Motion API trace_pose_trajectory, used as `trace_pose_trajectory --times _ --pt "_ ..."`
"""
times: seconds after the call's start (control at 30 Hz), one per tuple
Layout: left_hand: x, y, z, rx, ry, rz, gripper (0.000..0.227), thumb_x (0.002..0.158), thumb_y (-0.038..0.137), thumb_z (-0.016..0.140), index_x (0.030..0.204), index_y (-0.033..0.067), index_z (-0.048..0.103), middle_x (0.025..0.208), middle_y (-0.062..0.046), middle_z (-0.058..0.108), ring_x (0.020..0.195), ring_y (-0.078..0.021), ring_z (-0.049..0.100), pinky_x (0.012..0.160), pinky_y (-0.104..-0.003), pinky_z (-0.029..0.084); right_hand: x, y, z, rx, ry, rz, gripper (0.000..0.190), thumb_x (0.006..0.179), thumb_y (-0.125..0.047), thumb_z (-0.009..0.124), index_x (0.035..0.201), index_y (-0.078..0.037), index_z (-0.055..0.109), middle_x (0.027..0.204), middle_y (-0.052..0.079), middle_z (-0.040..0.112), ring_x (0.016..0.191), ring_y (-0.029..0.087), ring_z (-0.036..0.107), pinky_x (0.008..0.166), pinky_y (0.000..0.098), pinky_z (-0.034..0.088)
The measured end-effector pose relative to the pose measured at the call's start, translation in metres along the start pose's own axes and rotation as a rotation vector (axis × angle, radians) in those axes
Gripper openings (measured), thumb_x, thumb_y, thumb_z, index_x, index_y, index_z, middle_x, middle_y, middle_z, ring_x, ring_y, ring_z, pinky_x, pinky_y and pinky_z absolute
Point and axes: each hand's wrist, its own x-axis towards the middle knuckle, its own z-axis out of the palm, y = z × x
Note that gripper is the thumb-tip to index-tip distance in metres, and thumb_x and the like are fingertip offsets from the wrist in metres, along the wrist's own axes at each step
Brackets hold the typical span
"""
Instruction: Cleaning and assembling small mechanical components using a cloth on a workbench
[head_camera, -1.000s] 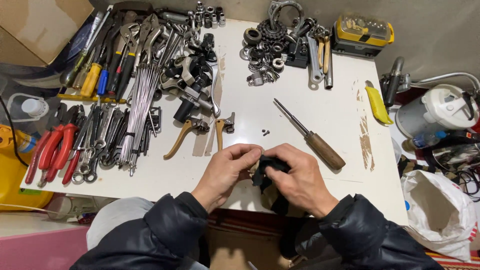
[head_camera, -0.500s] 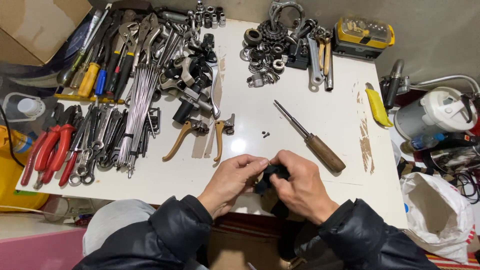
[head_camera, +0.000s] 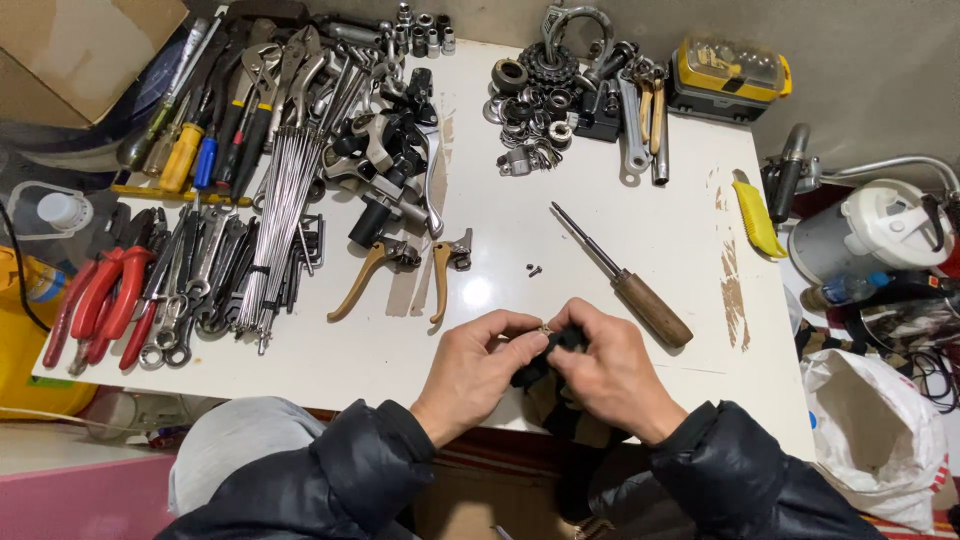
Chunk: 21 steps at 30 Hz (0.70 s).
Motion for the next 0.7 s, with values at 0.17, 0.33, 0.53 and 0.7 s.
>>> trace_pose_trajectory --times 0.17,0.33,0.53,0.7 --pt "0.007 0.009 0.0 -0.176 -0.033 -0.181 0.022 0.092 0.019 0.076 0.104 0.0005 0.079 0.079 -0.007 0.072 0.069 -0.0087 0.058 0.059 -0.023 0.051 -0.007 -0.012 0.0 -0.188 0.052 -0.347 0.012 0.074 0.0 0.064 0.083 -0.007 0.059 0.064 0.011 0.06 0.058 0.03 0.058 0.053 0.0378 0.047" --pt "0.007 0.011 -0.001 -0.313 -0.084 -0.36 0.019 0.095 0.019 0.071 0.101 0.0026 0.078 0.074 -0.001 0.064 0.061 -0.0078 0.05 0.053 -0.022 0.038 -0.008 -0.008 0.0 -0.323 0.119 -0.704 0.013 0.069 0.006 0.045 0.077 -0.005 0.044 0.067 0.008 0.043 0.058 0.026 0.039 0.051 0.0382 0.032" --pt "-0.008 0.013 0.003 0.217 0.039 0.245 0.025 0.087 0.022 0.074 0.106 0.0088 0.08 0.094 -0.002 0.08 0.082 -0.0097 0.071 0.073 -0.023 0.058 -0.005 -0.013 -0.003 0.051 -0.004 -0.017 0.009 0.076 -0.008 0.067 0.081 -0.011 0.06 0.064 -0.002 0.058 0.059 0.011 0.047 0.053 0.0284 0.04" --pt "-0.007 0.019 0.004 0.232 0.03 0.038 0.027 0.084 0.025 0.074 0.106 0.0115 0.081 0.101 -0.002 0.083 0.09 -0.0093 0.073 0.084 -0.023 0.059 -0.002 -0.016 -0.009 -0.087 -0.117 0.114 0.014 0.076 -0.003 0.068 0.086 -0.013 0.064 0.075 0.0 0.07 0.063 0.014 0.056 0.057 0.0303 0.045"
